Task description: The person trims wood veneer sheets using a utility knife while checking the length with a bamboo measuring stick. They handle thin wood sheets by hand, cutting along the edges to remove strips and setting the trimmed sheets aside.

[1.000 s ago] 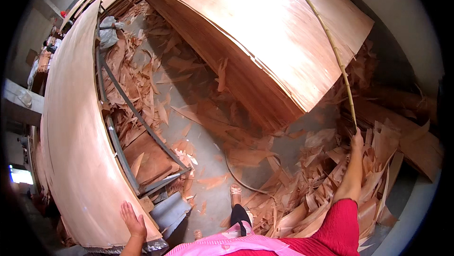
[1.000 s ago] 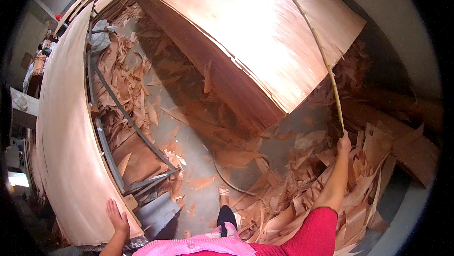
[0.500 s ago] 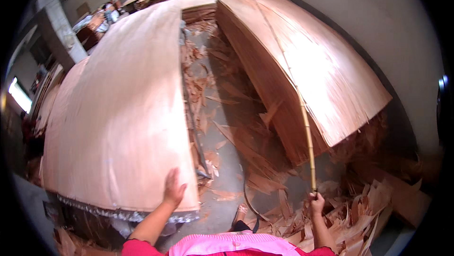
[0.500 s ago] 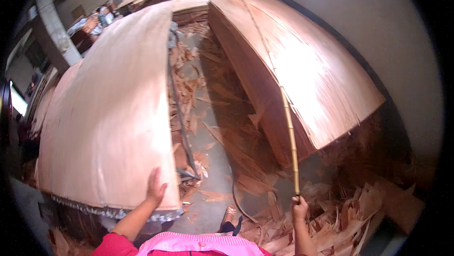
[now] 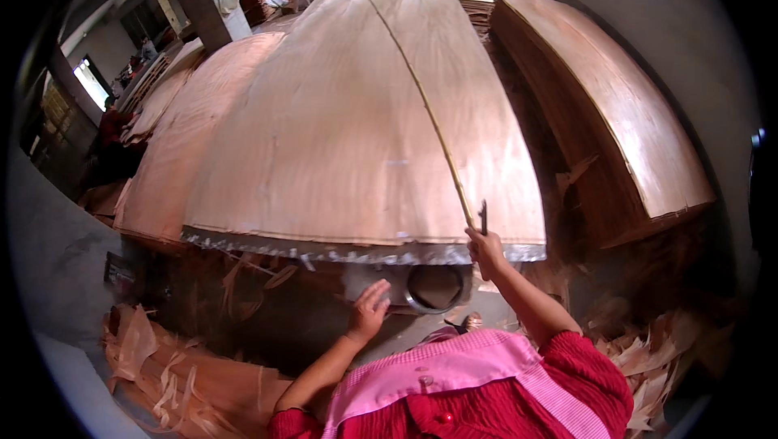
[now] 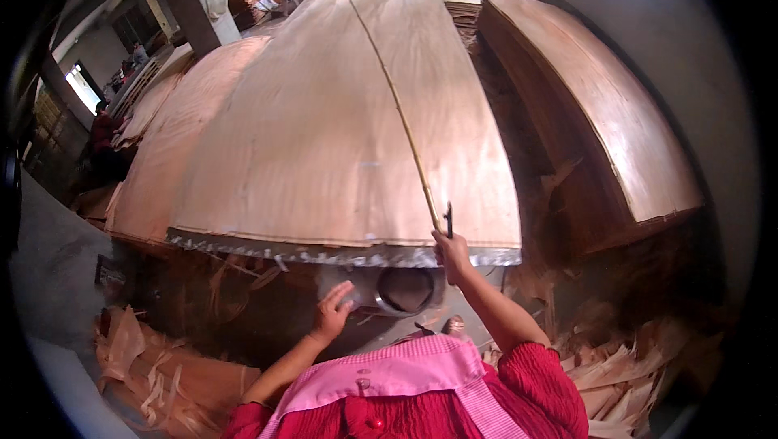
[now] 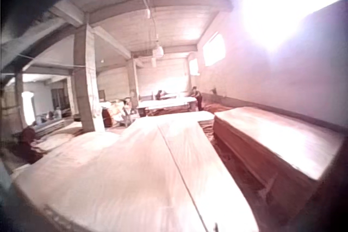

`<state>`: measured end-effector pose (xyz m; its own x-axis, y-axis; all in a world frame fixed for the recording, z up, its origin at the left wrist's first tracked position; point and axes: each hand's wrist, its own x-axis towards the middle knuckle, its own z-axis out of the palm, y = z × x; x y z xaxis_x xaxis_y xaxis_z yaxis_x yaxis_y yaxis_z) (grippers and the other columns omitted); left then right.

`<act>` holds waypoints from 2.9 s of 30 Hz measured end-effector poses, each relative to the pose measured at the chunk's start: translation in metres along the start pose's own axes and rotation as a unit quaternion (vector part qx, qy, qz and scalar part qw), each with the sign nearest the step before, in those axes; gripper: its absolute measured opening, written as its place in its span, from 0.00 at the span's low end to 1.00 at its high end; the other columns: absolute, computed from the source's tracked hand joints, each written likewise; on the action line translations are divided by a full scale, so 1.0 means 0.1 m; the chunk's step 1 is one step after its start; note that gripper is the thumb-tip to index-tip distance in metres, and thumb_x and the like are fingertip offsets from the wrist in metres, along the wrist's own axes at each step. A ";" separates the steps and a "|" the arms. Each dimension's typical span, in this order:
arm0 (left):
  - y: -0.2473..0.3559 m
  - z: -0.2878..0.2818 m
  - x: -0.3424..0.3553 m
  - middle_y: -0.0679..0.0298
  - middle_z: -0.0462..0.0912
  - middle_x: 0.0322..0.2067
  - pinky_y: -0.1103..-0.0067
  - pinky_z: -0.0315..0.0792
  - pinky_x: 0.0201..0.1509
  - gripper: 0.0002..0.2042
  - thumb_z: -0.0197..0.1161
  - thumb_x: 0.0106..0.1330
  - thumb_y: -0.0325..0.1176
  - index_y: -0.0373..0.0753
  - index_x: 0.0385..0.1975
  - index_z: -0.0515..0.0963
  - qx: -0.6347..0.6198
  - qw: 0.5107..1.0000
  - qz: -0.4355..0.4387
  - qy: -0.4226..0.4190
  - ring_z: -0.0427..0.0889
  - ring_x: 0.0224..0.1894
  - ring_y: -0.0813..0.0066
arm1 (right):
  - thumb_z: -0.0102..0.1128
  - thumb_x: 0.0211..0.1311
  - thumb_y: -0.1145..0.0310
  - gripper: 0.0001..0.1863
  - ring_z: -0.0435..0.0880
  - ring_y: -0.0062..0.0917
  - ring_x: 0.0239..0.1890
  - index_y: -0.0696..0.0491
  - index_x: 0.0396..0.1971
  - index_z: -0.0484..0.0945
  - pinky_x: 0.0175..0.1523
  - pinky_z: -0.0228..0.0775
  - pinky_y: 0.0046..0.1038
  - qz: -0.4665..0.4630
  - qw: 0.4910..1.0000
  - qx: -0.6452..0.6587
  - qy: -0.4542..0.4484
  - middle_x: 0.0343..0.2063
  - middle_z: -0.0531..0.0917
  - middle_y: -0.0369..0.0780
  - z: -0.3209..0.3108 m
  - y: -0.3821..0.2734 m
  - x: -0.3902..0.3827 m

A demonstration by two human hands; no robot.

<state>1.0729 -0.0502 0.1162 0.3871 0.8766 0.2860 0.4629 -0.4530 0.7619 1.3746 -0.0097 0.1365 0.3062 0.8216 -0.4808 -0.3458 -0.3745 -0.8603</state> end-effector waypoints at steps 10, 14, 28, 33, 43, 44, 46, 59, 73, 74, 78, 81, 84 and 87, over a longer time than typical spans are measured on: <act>-1.57 -1.64 -0.84 0.55 0.70 0.48 0.75 0.65 0.50 0.22 0.54 0.56 0.24 0.36 0.53 0.62 -0.095 0.920 -0.261 0.277 0.71 0.48 0.68 | 0.52 0.55 0.62 0.10 0.61 0.20 0.08 0.53 0.24 0.68 0.13 0.51 0.22 0.015 0.992 0.018 -0.126 0.09 0.67 0.35 2.64 1.00 0.64; -2.44 -2.79 -1.03 0.53 0.69 0.49 0.72 0.61 0.53 0.25 0.55 0.55 0.27 0.38 0.54 0.61 0.065 0.911 -0.254 0.320 0.68 0.52 0.62 | 0.49 0.56 0.59 0.15 0.74 0.24 0.13 0.58 0.24 0.70 0.18 0.66 0.27 -0.044 0.939 -0.282 -0.192 0.12 0.74 0.40 3.53 1.09 0.54; -5.68 -5.41 0.64 0.54 0.79 0.29 0.68 0.67 0.41 0.11 0.58 0.53 0.37 0.37 0.32 0.76 0.231 0.800 -0.473 0.289 0.76 0.36 0.58 | 0.51 0.55 0.56 0.16 0.76 0.25 0.19 0.56 0.24 0.76 0.27 0.65 0.29 -0.076 0.851 -0.504 -0.122 0.12 0.76 0.39 5.10 0.91 0.57; -5.05 -5.13 1.14 0.59 0.78 0.24 0.73 0.69 0.32 0.05 0.58 0.53 0.31 0.38 0.27 0.75 0.115 0.873 -0.202 0.428 0.76 0.28 0.62 | 0.53 0.56 0.60 0.15 0.74 0.16 0.20 0.59 0.33 0.75 0.19 0.56 0.18 -0.036 0.939 -0.267 -0.211 0.24 0.79 0.37 6.28 0.90 0.81; -2.68 -3.99 1.56 0.58 0.75 0.26 0.66 0.67 0.36 0.06 0.60 0.52 0.31 0.38 0.27 0.72 0.094 0.954 0.241 0.151 0.75 0.30 0.58 | 0.56 0.52 0.62 0.12 0.64 0.12 0.14 0.57 0.27 0.76 0.17 0.55 0.17 -0.150 0.973 -0.164 -0.056 0.15 0.72 0.31 5.97 -0.33 1.15; -2.70 -3.81 1.22 0.58 0.75 0.21 0.68 0.68 0.28 0.07 0.60 0.52 0.32 0.38 0.22 0.71 0.038 0.989 0.135 0.056 0.75 0.24 0.60 | 0.56 0.52 0.63 0.11 0.64 0.12 0.14 0.57 0.26 0.76 0.18 0.54 0.17 -0.158 0.974 -0.159 -0.034 0.15 0.71 0.30 5.64 -0.45 1.09; -2.72 -3.39 0.75 0.57 0.74 0.19 0.70 0.69 0.26 0.11 0.56 0.56 0.39 0.37 0.21 0.72 0.076 0.992 0.001 -0.099 0.74 0.22 0.57 | 0.54 0.53 0.66 0.09 0.65 0.12 0.13 0.57 0.23 0.74 0.17 0.54 0.16 -0.177 0.978 -0.106 -0.018 0.14 0.70 0.31 5.02 -0.53 1.11; -2.42 -1.90 0.26 0.65 0.71 0.10 0.82 0.66 0.13 0.10 0.58 0.55 0.38 0.37 0.22 0.71 -0.378 0.799 -0.463 -0.066 0.70 0.09 0.78 | 0.54 0.47 0.65 0.09 0.68 0.19 0.13 0.56 0.17 0.74 0.17 0.56 0.23 -0.063 0.980 -0.190 0.017 0.12 0.71 0.33 3.05 0.42 1.43; -1.19 -1.76 0.73 0.58 0.76 0.24 0.75 0.68 0.25 0.14 0.54 0.54 0.33 0.31 0.37 0.68 -0.103 0.948 -0.275 -0.122 0.75 0.23 0.74 | 0.46 0.60 0.58 0.15 0.73 0.29 0.15 0.55 0.38 0.67 0.16 0.66 0.29 0.063 0.987 -0.052 -0.137 0.18 0.74 0.43 4.15 0.31 0.11; -1.09 -1.66 0.72 0.59 0.76 0.24 0.77 0.69 0.26 0.13 0.55 0.55 0.34 0.32 0.36 0.69 -0.232 0.909 -0.323 -0.126 0.75 0.23 0.75 | 0.48 0.59 0.59 0.13 0.69 0.25 0.10 0.56 0.32 0.69 0.14 0.61 0.26 0.119 0.986 -0.018 -0.116 0.14 0.71 0.40 4.05 0.28 0.17; -0.87 -1.46 0.62 0.62 0.77 0.26 0.82 0.71 0.29 0.12 0.55 0.58 0.33 0.33 0.38 0.71 -0.246 0.909 -0.195 -0.274 0.76 0.27 0.78 | 0.54 0.55 0.58 0.14 0.64 0.19 0.09 0.54 0.26 0.69 0.12 0.54 0.23 0.014 0.998 -0.048 -0.029 0.11 0.67 0.35 3.49 0.08 0.28; -0.74 -1.37 0.62 0.64 0.77 0.28 0.84 0.71 0.33 0.12 0.54 0.59 0.31 0.34 0.40 0.71 -0.230 0.908 -0.184 -0.299 0.76 0.29 0.80 | 0.55 0.54 0.57 0.14 0.62 0.18 0.09 0.53 0.28 0.71 0.13 0.54 0.21 0.011 0.999 -0.003 -0.047 0.11 0.67 0.34 2.85 -0.24 0.19; -1.01 -1.01 0.66 0.65 0.77 0.23 0.84 0.71 0.30 0.09 0.54 0.59 0.31 0.35 0.36 0.73 -0.187 0.951 -0.186 -0.162 0.76 0.25 0.80 | 0.54 0.55 0.58 0.14 0.60 0.16 0.09 0.54 0.33 0.72 0.13 0.52 0.20 0.031 0.996 0.068 -0.053 0.12 0.67 0.34 2.14 -0.56 0.06; -0.68 -0.62 0.87 0.62 0.78 0.24 0.86 0.71 0.27 0.10 0.50 0.62 0.36 0.35 0.33 0.72 -0.253 0.918 -0.284 -0.115 0.76 0.23 0.80 | 0.51 0.56 0.60 0.14 0.61 0.16 0.09 0.53 0.36 0.72 0.14 0.53 0.20 0.004 0.996 0.060 -0.058 0.14 0.68 0.34 0.98 -0.68 0.11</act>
<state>1.0261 0.0671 0.1251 0.3833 0.8641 -0.3261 0.2355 0.2500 0.9392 1.3149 0.0671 0.2061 0.2013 0.8654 -0.4588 -0.4544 -0.3325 -0.8264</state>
